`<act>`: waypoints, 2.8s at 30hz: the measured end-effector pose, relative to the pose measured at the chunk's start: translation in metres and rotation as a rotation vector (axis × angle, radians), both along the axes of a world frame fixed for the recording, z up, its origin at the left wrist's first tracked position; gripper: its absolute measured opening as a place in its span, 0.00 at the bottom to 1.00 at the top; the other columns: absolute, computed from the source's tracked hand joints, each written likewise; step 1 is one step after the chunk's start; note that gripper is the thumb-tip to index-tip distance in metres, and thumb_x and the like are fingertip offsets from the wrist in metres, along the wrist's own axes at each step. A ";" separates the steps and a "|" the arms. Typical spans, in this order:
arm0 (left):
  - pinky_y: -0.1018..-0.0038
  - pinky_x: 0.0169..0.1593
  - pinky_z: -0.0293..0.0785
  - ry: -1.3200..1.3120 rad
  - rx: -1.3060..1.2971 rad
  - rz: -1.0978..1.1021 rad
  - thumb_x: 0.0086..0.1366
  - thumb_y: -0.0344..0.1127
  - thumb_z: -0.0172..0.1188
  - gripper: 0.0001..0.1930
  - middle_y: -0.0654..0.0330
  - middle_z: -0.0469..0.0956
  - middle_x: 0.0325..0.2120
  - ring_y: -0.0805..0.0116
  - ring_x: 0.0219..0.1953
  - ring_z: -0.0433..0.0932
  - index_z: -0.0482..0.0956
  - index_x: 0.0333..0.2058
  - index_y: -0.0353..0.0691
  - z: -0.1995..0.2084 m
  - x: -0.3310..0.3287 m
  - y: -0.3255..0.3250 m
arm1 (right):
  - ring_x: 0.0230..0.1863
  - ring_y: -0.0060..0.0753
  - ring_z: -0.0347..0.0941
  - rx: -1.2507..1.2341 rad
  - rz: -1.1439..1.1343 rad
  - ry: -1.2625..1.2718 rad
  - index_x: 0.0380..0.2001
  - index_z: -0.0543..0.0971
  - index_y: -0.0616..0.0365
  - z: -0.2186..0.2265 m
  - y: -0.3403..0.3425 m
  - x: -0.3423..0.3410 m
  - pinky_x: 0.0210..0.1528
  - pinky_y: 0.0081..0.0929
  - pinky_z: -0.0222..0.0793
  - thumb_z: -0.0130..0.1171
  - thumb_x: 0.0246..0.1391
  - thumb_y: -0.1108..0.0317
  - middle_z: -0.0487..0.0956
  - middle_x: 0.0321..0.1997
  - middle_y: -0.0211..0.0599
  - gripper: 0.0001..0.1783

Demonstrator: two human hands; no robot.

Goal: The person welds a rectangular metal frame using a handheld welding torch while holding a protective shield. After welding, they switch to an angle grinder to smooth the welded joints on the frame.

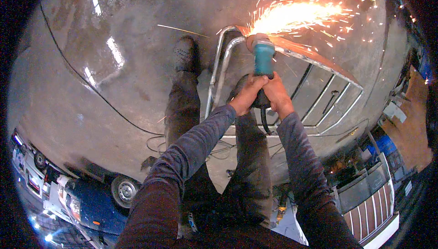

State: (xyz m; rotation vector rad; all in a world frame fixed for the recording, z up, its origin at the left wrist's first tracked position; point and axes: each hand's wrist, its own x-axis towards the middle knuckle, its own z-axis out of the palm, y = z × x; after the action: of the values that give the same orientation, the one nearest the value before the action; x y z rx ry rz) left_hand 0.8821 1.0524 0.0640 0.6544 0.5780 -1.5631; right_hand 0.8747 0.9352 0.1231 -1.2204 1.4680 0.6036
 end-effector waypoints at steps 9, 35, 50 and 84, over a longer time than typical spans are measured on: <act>0.68 0.53 0.70 0.067 0.024 0.005 0.66 0.54 0.56 0.31 0.56 0.71 0.47 0.67 0.50 0.72 0.60 0.57 0.38 -0.014 -0.023 0.006 | 0.38 0.33 0.77 -0.051 0.106 -0.031 0.50 0.69 0.64 0.000 0.004 -0.010 0.39 0.32 0.75 0.60 0.58 0.67 0.79 0.41 0.41 0.20; 0.69 0.56 0.67 -0.061 -0.004 -0.009 0.67 0.52 0.54 0.29 0.55 0.72 0.48 0.67 0.52 0.70 0.61 0.57 0.37 0.006 -0.021 0.011 | 0.43 0.40 0.78 -0.090 0.106 -0.036 0.51 0.71 0.63 -0.004 0.009 -0.037 0.47 0.35 0.73 0.60 0.55 0.63 0.81 0.43 0.47 0.23; 0.69 0.55 0.68 -0.087 0.059 -0.075 0.67 0.55 0.54 0.32 0.55 0.71 0.48 0.67 0.50 0.71 0.62 0.58 0.34 -0.002 0.002 -0.005 | 0.37 0.33 0.76 -0.044 -0.044 -0.082 0.49 0.72 0.63 -0.006 -0.002 -0.012 0.40 0.35 0.74 0.59 0.56 0.65 0.80 0.40 0.41 0.20; 0.69 0.54 0.68 -0.054 0.061 0.075 0.66 0.50 0.54 0.28 0.58 0.70 0.48 0.68 0.49 0.71 0.63 0.58 0.41 0.007 -0.027 0.000 | 0.39 0.31 0.75 -0.135 0.058 -0.059 0.50 0.70 0.62 -0.025 0.007 -0.052 0.41 0.32 0.72 0.63 0.53 0.66 0.79 0.41 0.41 0.23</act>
State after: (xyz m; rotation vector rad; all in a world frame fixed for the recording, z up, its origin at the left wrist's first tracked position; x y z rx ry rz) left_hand 0.8550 1.0522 0.0709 0.7113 0.6053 -1.4588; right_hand 0.8229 0.9420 0.0980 -1.3779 1.4466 0.5091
